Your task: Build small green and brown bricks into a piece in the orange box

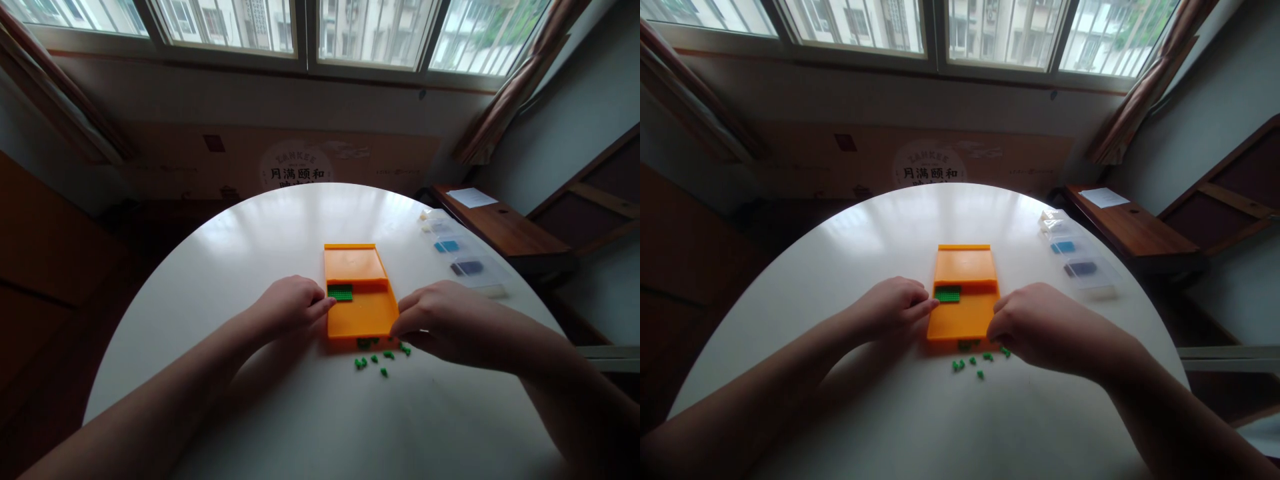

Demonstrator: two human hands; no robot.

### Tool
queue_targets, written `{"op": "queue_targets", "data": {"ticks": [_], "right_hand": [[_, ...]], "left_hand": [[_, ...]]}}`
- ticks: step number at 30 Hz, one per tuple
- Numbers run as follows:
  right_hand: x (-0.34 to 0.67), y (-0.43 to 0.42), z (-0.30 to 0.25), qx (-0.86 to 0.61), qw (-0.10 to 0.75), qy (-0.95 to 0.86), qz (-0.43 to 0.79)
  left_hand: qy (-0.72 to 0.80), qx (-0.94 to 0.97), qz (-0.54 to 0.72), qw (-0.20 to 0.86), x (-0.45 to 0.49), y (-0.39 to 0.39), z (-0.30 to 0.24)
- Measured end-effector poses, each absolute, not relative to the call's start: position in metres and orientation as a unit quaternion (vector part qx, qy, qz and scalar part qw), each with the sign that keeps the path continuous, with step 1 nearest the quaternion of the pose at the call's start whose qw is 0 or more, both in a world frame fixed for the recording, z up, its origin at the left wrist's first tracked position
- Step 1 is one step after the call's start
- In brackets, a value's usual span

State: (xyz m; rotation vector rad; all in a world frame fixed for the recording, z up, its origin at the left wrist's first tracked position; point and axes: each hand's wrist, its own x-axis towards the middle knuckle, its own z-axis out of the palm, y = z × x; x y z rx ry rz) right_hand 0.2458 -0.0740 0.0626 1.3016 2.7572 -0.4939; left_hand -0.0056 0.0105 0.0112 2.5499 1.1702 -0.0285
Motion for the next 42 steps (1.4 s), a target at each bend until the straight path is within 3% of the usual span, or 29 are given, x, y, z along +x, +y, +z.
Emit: {"op": "queue_targets", "data": {"ticks": [8, 18, 26, 42], "right_hand": [[0.275, -0.078, 0.053, 0.552, 0.131, 0.808, -0.158], [0.289, -0.072, 0.051, 0.624, 0.112, 0.763, -0.128], [0.272, -0.085, 0.054, 0.523, 0.111, 0.821, -0.200], [0.265, -0.087, 0.055, 0.505, 0.120, 0.833, -0.191]], "left_hand": [[0.416, 0.893, -0.012, 0.172, -0.007, 0.013, 0.011], [0.418, 0.892, -0.011, 0.172, -0.007, 0.012, 0.011], [0.415, 0.893, -0.013, 0.172, -0.007, 0.014, 0.009], [0.404, 0.899, 0.003, 0.167, -0.010, 0.014, 0.008]]}}
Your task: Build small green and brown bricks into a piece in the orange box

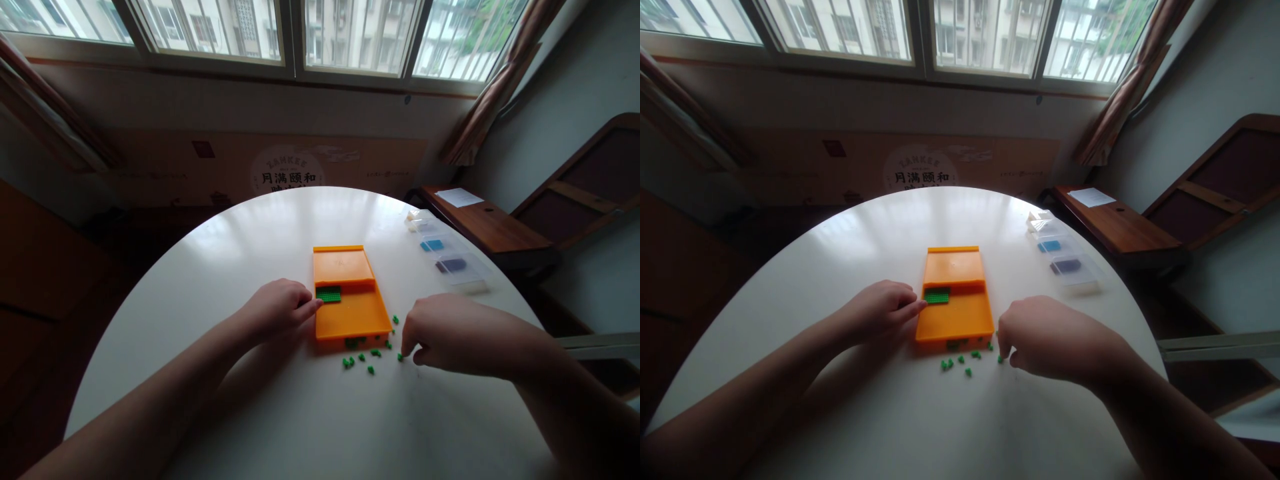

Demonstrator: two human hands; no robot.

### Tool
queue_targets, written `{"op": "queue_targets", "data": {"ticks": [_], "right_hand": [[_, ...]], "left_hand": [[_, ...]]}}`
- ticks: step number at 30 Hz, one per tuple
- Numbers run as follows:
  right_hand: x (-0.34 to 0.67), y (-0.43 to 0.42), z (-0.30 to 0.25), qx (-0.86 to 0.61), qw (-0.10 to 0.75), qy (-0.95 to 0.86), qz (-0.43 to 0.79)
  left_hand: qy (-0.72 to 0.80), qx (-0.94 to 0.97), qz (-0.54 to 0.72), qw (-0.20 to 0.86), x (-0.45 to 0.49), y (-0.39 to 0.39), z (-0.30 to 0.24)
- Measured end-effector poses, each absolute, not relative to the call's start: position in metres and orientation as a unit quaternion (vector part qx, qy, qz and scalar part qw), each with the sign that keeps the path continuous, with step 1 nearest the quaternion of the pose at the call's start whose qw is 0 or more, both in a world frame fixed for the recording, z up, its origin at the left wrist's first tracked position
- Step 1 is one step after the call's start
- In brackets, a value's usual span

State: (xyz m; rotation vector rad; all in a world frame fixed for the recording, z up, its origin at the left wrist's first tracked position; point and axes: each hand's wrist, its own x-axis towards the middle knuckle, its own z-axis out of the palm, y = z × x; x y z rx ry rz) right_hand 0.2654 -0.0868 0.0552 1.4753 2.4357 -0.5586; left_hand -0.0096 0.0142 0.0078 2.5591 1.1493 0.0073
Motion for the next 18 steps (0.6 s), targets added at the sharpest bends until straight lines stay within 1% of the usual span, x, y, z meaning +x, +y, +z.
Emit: {"op": "queue_targets", "data": {"ticks": [7, 14, 18], "right_hand": [[0.250, -0.086, 0.061, 0.466, 0.082, 0.862, -0.180], [0.242, -0.092, 0.061, 0.453, 0.065, 0.865, -0.204], [0.238, -0.092, 0.058, 0.453, 0.055, 0.870, -0.188]], "left_hand": [[0.405, 0.899, 0.000, 0.166, -0.009, 0.015, 0.007], [0.405, 0.899, -0.002, 0.167, -0.009, 0.014, 0.008], [0.404, 0.899, -0.005, 0.171, -0.009, 0.014, 0.008]]}}
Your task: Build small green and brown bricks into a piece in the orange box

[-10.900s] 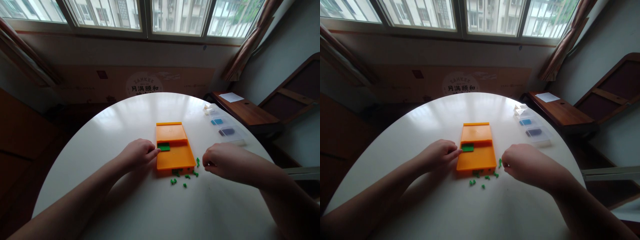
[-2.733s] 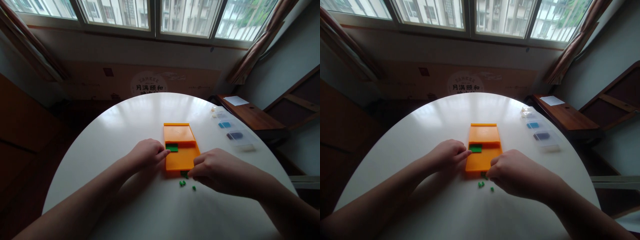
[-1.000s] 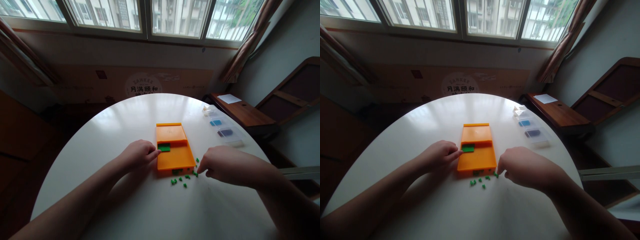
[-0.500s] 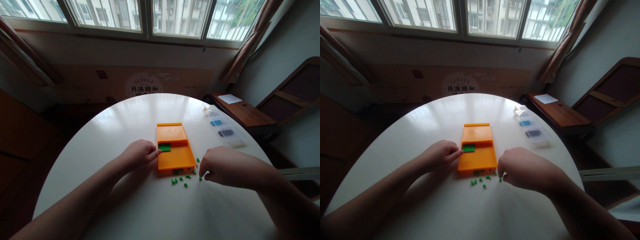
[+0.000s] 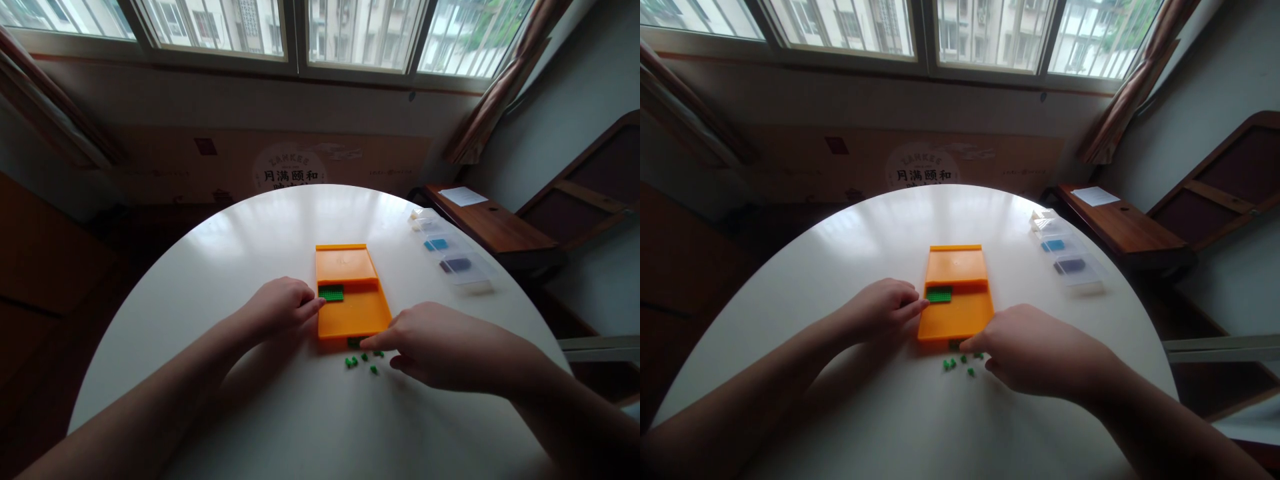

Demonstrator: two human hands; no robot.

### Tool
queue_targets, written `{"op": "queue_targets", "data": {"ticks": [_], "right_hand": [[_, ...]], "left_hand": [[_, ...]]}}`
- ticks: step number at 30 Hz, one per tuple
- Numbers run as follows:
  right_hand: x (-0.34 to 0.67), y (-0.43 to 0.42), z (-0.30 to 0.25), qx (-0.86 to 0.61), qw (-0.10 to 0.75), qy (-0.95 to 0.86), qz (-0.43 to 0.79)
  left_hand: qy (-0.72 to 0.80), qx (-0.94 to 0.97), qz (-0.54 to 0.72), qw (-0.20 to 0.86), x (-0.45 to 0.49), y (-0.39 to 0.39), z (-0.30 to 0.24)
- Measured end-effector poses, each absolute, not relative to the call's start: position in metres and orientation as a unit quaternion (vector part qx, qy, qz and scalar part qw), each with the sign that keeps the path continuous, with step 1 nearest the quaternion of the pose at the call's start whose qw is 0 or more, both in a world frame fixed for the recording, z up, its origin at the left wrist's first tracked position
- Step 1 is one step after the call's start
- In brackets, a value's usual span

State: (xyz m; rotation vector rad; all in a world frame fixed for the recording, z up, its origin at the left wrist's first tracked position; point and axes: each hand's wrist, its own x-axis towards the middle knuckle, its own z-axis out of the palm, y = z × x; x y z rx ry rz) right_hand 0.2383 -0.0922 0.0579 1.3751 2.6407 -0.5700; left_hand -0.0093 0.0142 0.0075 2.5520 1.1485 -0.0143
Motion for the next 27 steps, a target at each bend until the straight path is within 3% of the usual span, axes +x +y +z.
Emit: {"op": "queue_targets", "data": {"ticks": [27], "right_hand": [[0.2334, -0.0840, 0.0555, 0.407, 0.055, 0.888, -0.208]], "left_hand": [[0.407, 0.897, -0.012, 0.174, -0.0087, 0.0131, 0.0104]]}}
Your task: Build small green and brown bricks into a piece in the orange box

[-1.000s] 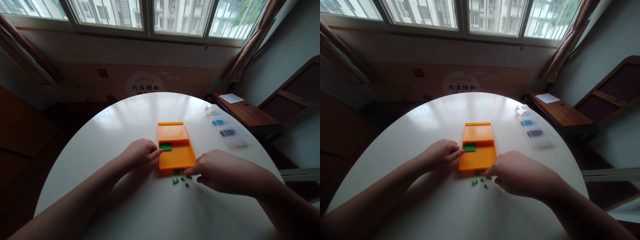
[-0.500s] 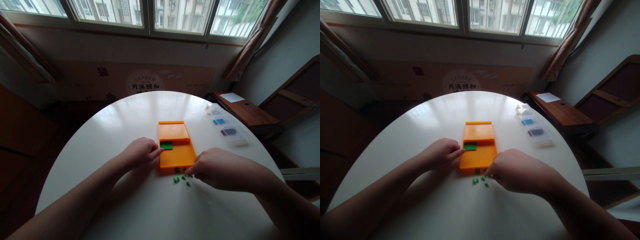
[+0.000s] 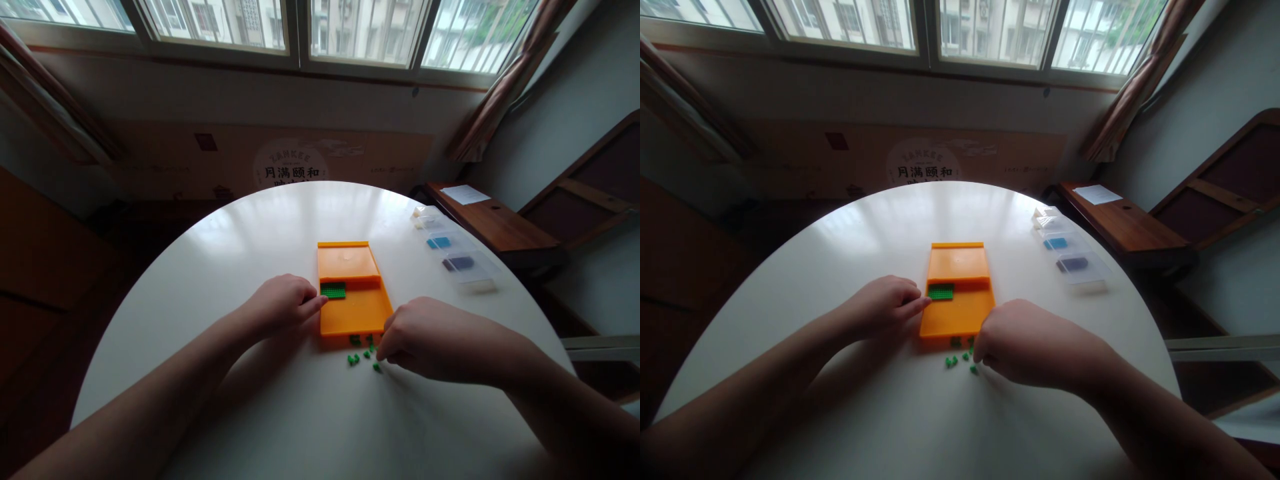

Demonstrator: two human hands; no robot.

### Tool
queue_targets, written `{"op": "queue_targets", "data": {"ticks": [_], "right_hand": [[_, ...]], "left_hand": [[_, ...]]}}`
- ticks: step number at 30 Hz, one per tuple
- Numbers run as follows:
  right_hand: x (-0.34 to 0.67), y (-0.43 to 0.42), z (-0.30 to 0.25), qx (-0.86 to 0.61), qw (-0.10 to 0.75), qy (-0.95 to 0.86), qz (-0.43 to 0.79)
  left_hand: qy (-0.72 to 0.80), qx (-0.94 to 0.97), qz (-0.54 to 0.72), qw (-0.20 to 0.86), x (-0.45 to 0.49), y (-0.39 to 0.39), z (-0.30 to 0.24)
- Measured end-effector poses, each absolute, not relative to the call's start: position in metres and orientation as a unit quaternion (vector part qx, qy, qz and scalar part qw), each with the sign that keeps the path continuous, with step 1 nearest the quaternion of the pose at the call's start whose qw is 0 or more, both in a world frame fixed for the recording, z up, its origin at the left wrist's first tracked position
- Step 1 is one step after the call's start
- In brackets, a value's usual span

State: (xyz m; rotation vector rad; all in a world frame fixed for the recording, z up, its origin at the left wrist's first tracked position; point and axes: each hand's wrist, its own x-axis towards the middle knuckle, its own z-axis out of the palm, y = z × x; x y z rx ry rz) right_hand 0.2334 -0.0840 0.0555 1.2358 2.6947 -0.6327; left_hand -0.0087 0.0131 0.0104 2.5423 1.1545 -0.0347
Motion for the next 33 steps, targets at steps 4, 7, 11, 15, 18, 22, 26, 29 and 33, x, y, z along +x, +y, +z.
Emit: {"op": "queue_targets", "data": {"ticks": [4, 7, 11, 15, 18, 22, 26, 29, 33], "right_hand": [[0.233, -0.083, 0.058, 0.419, 0.053, 0.885, -0.196], [0.232, -0.083, 0.056, 0.425, 0.063, 0.882, -0.193], [0.232, -0.082, 0.054, 0.411, 0.058, 0.886, -0.205], [0.233, -0.082, 0.053, 0.403, 0.053, 0.891, -0.201], [0.232, -0.081, 0.052, 0.403, 0.053, 0.894, -0.187], [0.229, -0.081, 0.048, 0.399, 0.055, 0.898, -0.178], [0.228, -0.080, 0.046, 0.397, 0.058, 0.901, -0.167], [0.228, -0.080, 0.044, 0.396, 0.057, 0.903, -0.160], [0.227, -0.081, 0.043, 0.394, 0.058, 0.904, -0.153]], "left_hand": [[0.411, 0.894, -0.016, 0.179, -0.008, 0.013, 0.011], [0.412, 0.893, -0.015, 0.180, -0.008, 0.013, 0.012], [0.406, 0.897, -0.011, 0.173, -0.008, 0.013, 0.011], [0.406, 0.897, -0.010, 0.173, -0.008, 0.013, 0.009], [0.404, 0.899, -0.013, 0.170, -0.008, 0.013, 0.009], [0.402, 0.900, -0.010, 0.165, -0.008, 0.013, 0.010], [0.403, 0.900, -0.009, 0.166, -0.007, 0.012, 0.012], [0.403, 0.900, -0.010, 0.164, -0.007, 0.012, 0.012], [0.405, 0.899, -0.013, 0.166, -0.007, 0.012, 0.011]]}}
